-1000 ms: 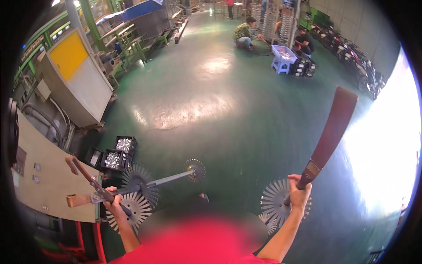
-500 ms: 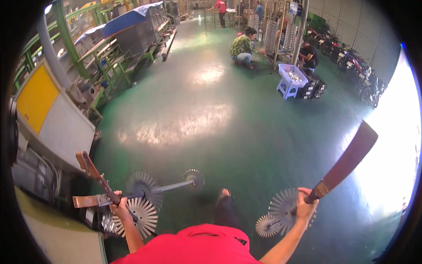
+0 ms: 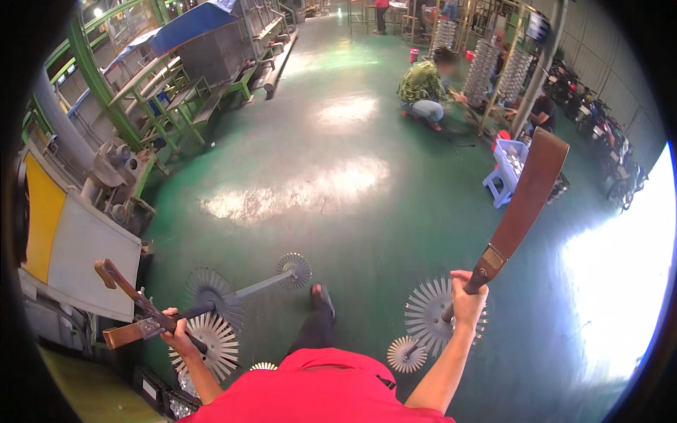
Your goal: The person hangs black components onto a circular metal rack by hand at a table, then carries the rack through the facility and hangs it onto a larger metal frame.
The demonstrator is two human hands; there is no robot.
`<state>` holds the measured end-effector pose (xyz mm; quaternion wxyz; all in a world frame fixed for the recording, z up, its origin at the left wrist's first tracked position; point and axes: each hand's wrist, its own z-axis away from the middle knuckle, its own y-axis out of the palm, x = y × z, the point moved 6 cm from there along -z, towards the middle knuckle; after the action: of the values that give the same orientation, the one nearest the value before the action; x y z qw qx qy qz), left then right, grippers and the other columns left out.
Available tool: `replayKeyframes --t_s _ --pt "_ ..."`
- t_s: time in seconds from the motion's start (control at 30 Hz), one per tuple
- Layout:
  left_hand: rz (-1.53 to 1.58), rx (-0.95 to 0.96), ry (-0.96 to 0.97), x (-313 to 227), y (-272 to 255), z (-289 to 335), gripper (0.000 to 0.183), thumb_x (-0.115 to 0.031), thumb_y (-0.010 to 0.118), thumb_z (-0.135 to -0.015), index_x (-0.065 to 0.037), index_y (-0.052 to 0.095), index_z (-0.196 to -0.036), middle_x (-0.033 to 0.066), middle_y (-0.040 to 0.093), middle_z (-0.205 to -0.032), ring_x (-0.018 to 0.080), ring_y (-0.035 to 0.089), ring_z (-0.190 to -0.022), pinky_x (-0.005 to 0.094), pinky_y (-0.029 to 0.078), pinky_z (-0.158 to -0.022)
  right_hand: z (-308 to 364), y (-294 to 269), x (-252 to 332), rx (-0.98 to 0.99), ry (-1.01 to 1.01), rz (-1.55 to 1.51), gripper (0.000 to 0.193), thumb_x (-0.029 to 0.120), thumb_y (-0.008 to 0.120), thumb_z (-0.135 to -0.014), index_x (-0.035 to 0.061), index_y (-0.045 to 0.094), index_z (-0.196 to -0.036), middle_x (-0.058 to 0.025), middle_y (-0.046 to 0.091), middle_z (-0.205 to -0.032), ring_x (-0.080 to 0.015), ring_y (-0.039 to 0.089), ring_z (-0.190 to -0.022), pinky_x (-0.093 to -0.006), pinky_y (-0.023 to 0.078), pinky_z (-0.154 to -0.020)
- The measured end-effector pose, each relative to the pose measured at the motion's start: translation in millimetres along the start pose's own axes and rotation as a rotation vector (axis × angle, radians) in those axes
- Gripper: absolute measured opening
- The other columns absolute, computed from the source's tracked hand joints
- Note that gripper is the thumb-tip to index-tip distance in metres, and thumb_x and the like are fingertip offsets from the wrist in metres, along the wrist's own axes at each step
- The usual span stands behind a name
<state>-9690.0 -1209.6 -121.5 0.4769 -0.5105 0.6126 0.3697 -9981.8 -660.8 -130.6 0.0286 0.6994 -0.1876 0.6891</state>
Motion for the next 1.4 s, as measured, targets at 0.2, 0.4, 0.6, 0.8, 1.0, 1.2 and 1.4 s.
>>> replayKeyframes --t_s 0.2,0.4,0.6,0.8,1.0,1.2,1.4 --pt "0.040 0.005 -0.050 53.6 200.0 -156.2 0.034 0.012 0.049 -0.060 -0.002 0.055 -0.090 0.0035 0.054 -0.082 0.0063 0.041 -0.045 0.0194 0.030 -0.040 -155.4 162.8 8.7 -0.064 -0.032 0.061 0.010 -0.006 0.057 -0.076 0.0017 0.062 -0.079 0.0012 0.048 -0.056 -0.0066 0.042 -0.042 -0.0213 0.032 -0.040" --pt "0.017 0.049 -0.080 59.0 421.7 -310.3 0.031 0.009 0.051 -0.060 -0.001 0.056 -0.090 0.0030 0.053 -0.076 0.0069 0.041 -0.044 0.0215 0.031 -0.040 -319.6 280.1 60.6 -0.172 -0.007 -0.049 0.012 -0.003 0.059 -0.076 0.0058 0.063 -0.082 0.0016 0.050 -0.061 -0.0059 0.044 -0.046 -0.0202 0.033 -0.041" --pt "0.137 0.142 -0.088 107.1 624.7 -458.0 0.033 0.012 0.051 -0.059 -0.003 0.053 -0.089 0.0057 0.056 -0.089 0.0068 0.043 -0.047 0.0194 0.030 -0.038 -501.1 415.8 69.7 -0.223 -0.041 -0.111 0.009 -0.003 0.058 -0.077 0.0027 0.062 -0.082 0.0018 0.047 -0.056 -0.0060 0.041 -0.042 -0.0196 0.031 -0.039" --pt "0.099 0.146 -0.004 125.6 797.1 -600.5 0.036 0.014 0.051 -0.059 -0.004 0.051 -0.090 0.0056 0.054 -0.093 0.0076 0.046 -0.053 0.0187 0.032 -0.040 -719.0 611.1 141.6 -0.209 -0.025 -0.007 0.009 -0.002 0.059 -0.078 0.0033 0.064 -0.082 0.0027 0.049 -0.055 -0.0052 0.041 -0.042 -0.0209 0.030 -0.039" --pt "0.103 0.076 -0.032 132.0 1008.5 -713.3 0.035 0.010 0.052 -0.058 -0.005 0.050 -0.090 0.0038 0.052 -0.091 0.0061 0.044 -0.052 0.0182 0.032 -0.042 -926.1 793.5 193.0 -0.069 -0.063 -0.063 0.010 -0.003 0.059 -0.076 -0.0001 0.063 -0.085 0.0018 0.048 -0.053 -0.0061 0.041 -0.041 -0.0214 0.030 -0.039" --pt "0.117 0.093 -0.076 176.3 1232.2 -859.5 0.035 0.011 0.052 -0.061 -0.005 0.054 -0.092 0.0025 0.054 -0.089 0.0062 0.044 -0.050 0.0190 0.033 -0.042 -1098.2 924.7 193.9 -0.186 -0.062 -0.084 0.011 -0.007 0.056 -0.077 -0.0017 0.060 -0.085 0.0003 0.045 -0.052 -0.0080 0.041 -0.040 -0.0222 0.032 -0.039" --pt "0.091 0.138 -0.069 203.9 1468.7 -1001.3 0.035 0.014 0.050 -0.061 -0.003 0.057 -0.090 -0.0011 0.050 -0.071 0.0043 0.040 -0.047 0.0199 0.029 -0.041 -1260.4 1030.7 217.1 -0.245 -0.090 -0.096 0.012 -0.006 0.055 -0.077 0.0006 0.060 -0.087 0.0000 0.047 -0.055 -0.0069 0.041 -0.041 -0.0211 0.033 -0.039"
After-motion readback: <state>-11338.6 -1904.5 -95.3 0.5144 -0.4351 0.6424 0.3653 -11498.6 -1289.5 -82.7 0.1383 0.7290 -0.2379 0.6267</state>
